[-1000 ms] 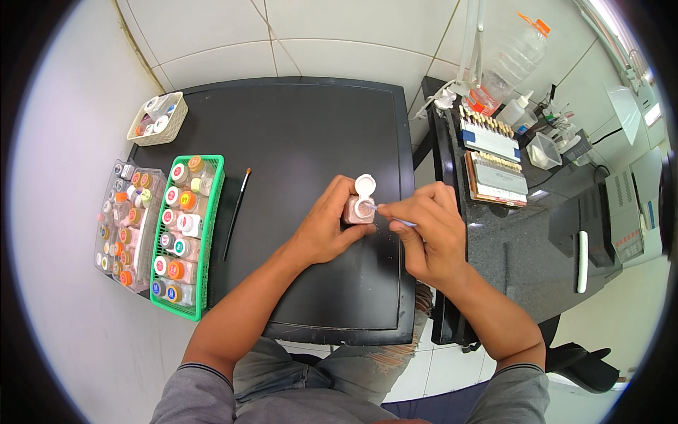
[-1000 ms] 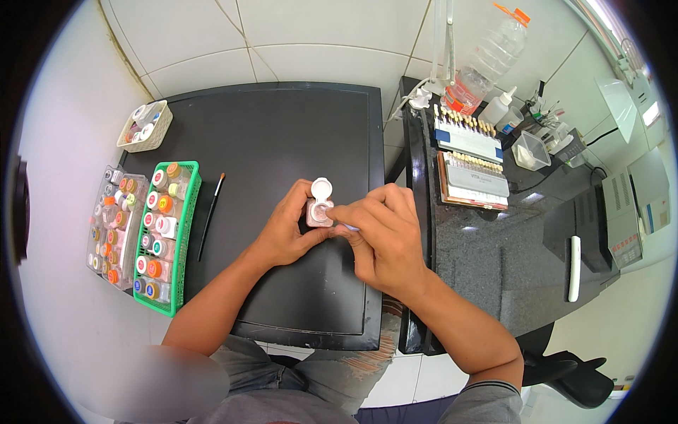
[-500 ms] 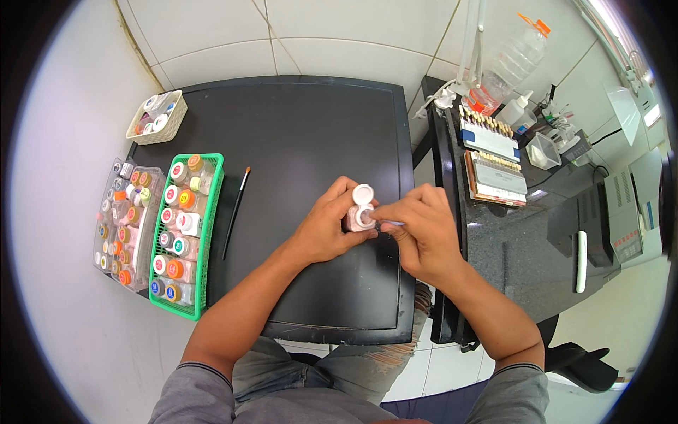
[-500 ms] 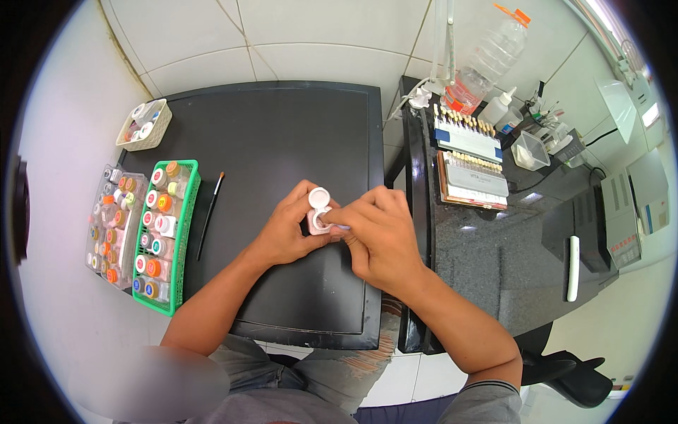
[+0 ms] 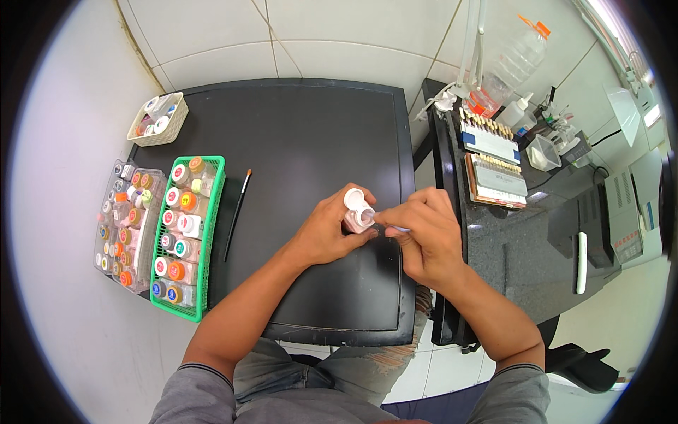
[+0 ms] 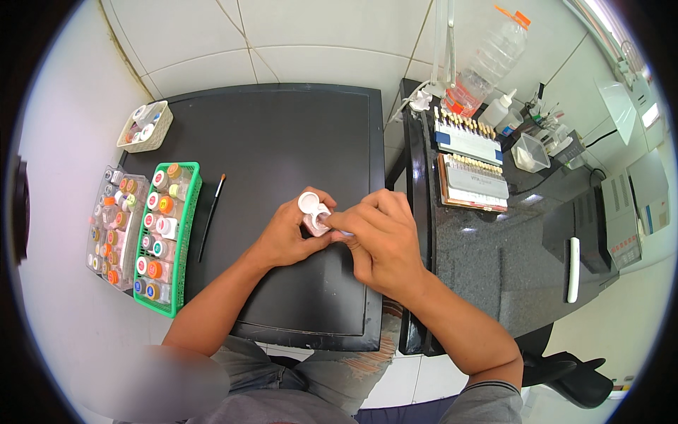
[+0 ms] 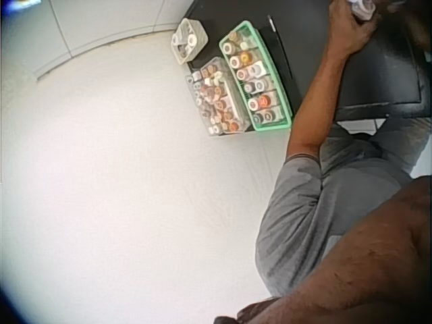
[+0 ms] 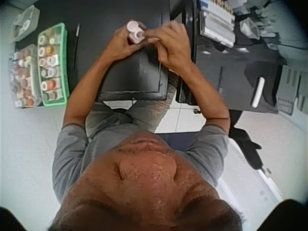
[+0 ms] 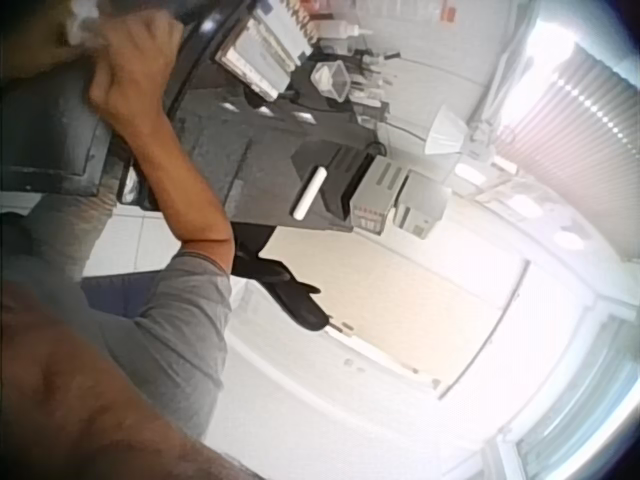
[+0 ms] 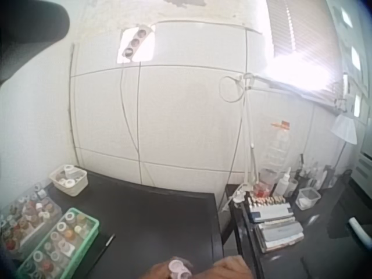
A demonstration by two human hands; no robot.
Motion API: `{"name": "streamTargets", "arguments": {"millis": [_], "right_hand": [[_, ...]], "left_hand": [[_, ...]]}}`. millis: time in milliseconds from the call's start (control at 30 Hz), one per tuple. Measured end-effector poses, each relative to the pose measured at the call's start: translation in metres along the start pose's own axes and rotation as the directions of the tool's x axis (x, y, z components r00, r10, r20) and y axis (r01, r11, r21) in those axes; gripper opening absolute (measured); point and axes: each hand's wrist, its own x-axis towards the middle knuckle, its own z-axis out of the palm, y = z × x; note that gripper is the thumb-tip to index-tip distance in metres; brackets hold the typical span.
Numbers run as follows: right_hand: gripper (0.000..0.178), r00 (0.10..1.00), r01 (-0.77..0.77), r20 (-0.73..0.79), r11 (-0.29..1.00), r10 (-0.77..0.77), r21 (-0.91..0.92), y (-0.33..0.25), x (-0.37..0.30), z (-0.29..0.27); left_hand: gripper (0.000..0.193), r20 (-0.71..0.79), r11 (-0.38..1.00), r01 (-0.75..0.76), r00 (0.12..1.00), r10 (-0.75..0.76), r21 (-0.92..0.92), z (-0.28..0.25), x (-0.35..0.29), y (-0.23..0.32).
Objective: The person scoops a small amount of pink dental composite material from a container and places it onto a dental model, using a spatula-like tool to apply and spread it across the surface.
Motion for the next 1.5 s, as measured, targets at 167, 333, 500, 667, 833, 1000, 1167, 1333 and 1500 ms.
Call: {"name": "streamTargets", "arguments": {"millis": [167, 333, 500, 667, 833, 1000, 1167, 1333, 1500], "right_hand": [[0.018, 1.0, -0.023, -0.013, 0.999, 0.024, 0.039, -0.002, 0.0, -0.003], [0.017, 1.0, -0.009, -0.006, 1.0, 0.01, 0.022, 0.0, -0.002, -0.001], [0.019, 1.0, 0.01, 0.019, 0.999, -0.011, 0.032, -0.001, 0.0, 0.001], [0.021, 0.999, 0.043, 0.018, 0.998, -0.044, 0.038, -0.002, 0.0, 0.001], [0.022, 0.999, 0.039, 0.032, 0.997, -0.041, 0.063, -0.002, -0.003, 0.001], [0.019, 0.998, 0.0, 0.057, 0.994, -0.006, 0.108, 0.0, -0.006, 0.006], [0.02, 0.997, 0.073, -0.03, 0.994, -0.071, 0.079, -0.001, -0.002, 0.0], [0.02, 1.0, 0.02, 0.012, 0.998, -0.021, 0.059, 0.003, -0.002, 0.004], [0.018, 0.999, -0.009, 0.037, 0.998, 0.007, 0.058, 0.0, -0.003, 0.003]], "left_hand": [[0.053, 0.012, 0.996, -0.051, 0.999, 0.052, -0.067, -0.005, -0.002, -0.004], [0.053, -0.014, 0.99, -0.068, 0.998, 0.066, -0.122, -0.002, -0.002, -0.01], [0.057, -0.041, 0.985, -0.125, 0.992, 0.121, -0.116, 0.001, -0.001, -0.017], [0.058, -0.055, 0.991, -0.084, 0.995, 0.078, -0.107, 0.004, 0.0, -0.009], [0.069, -0.011, 0.994, 0.056, 0.998, -0.057, -0.095, 0.003, -0.002, -0.009], [0.072, -0.017, 0.997, 0.057, 0.998, -0.058, -0.053, 0.002, -0.002, -0.006], [0.069, -0.028, 0.999, -0.053, 0.998, 0.053, 0.007, -0.002, -0.002, -0.014], [0.062, 0.001, 0.997, -0.072, 0.997, 0.072, 0.001, -0.005, 0.001, -0.004], [0.06, -0.001, 0.992, -0.124, 0.992, 0.124, -0.005, -0.004, 0.001, -0.011]]}}
